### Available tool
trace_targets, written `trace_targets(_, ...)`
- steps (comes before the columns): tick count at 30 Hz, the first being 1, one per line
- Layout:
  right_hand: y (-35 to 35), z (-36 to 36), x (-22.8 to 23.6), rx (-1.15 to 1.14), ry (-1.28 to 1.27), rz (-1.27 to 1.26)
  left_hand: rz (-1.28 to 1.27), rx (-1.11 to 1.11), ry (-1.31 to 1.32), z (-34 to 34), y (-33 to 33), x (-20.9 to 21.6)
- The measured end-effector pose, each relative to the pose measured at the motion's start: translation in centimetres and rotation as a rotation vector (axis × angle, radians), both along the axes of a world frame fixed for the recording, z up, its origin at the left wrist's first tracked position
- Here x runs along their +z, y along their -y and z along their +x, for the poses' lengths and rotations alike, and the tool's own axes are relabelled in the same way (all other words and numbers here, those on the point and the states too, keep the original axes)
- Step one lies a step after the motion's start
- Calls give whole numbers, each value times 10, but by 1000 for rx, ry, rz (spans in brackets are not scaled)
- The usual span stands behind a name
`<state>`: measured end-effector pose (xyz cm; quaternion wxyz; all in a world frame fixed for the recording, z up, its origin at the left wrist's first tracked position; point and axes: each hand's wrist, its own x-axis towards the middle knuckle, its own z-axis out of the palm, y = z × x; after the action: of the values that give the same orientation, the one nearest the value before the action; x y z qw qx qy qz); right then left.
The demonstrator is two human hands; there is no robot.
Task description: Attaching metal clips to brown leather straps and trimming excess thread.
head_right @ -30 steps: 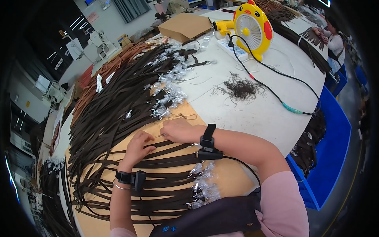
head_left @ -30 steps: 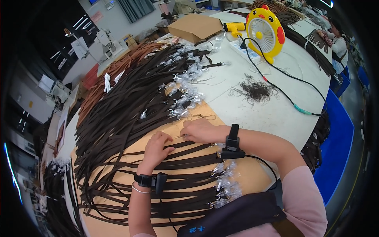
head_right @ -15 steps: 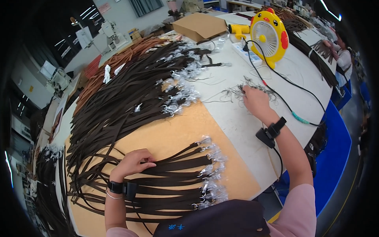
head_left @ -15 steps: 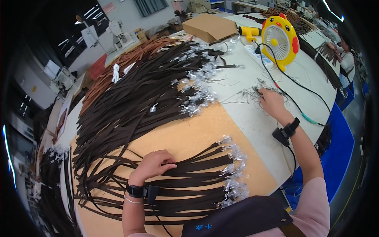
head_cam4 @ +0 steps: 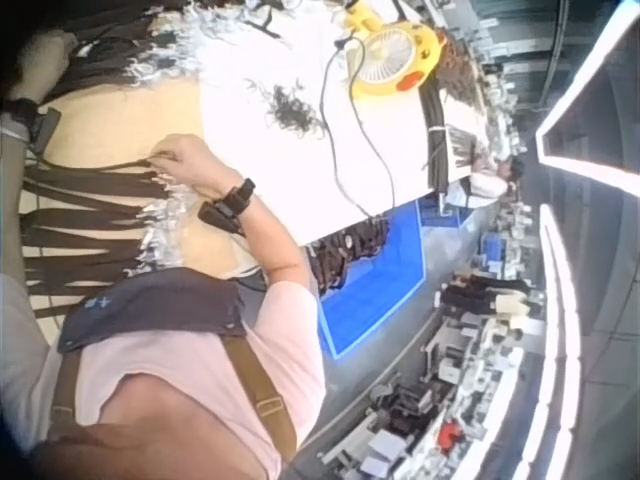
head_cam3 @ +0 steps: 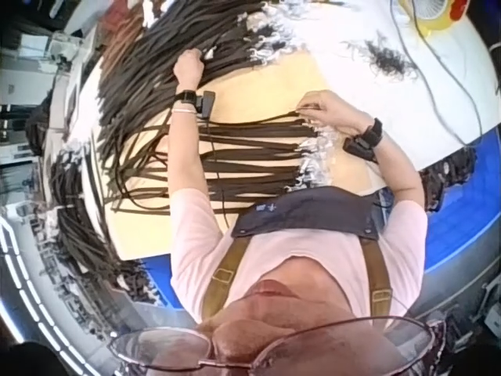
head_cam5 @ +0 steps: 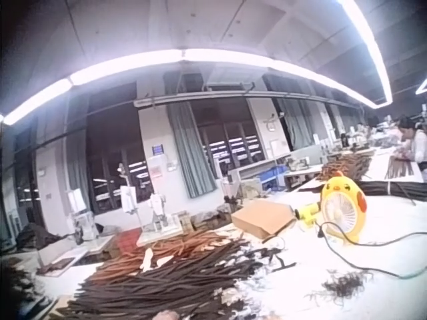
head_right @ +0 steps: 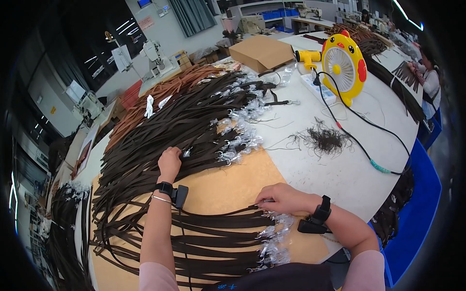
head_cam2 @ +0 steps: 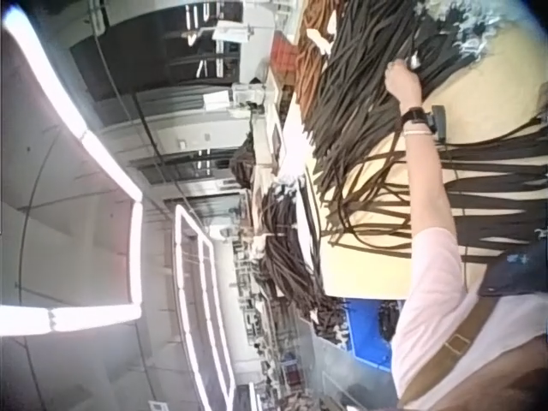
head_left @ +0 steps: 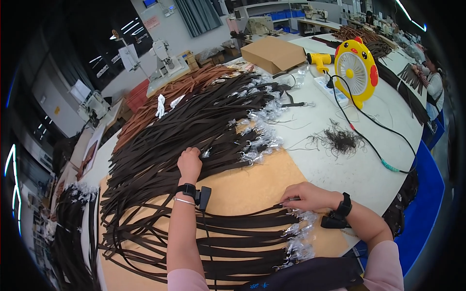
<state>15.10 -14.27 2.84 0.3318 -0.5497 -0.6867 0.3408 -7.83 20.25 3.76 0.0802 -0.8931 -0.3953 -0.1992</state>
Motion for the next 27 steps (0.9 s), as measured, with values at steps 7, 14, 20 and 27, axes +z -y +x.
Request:
trace_targets(7, -6, 10, -9, -90, 49, 64, -110, 39, 138, -7, -5, -6)
trace_targets(14, 0, 8, -10, -86, 41, 86, -133, -160, 325, -24, -1, 16)
trace_targets(20, 2, 18, -17, -142, 56, 77, -519, -545, 837, -39, 86, 104)
trace_targets(27, -2, 16, -10, -112, 25, 69, -1054, -780, 392, -57, 129, 81)
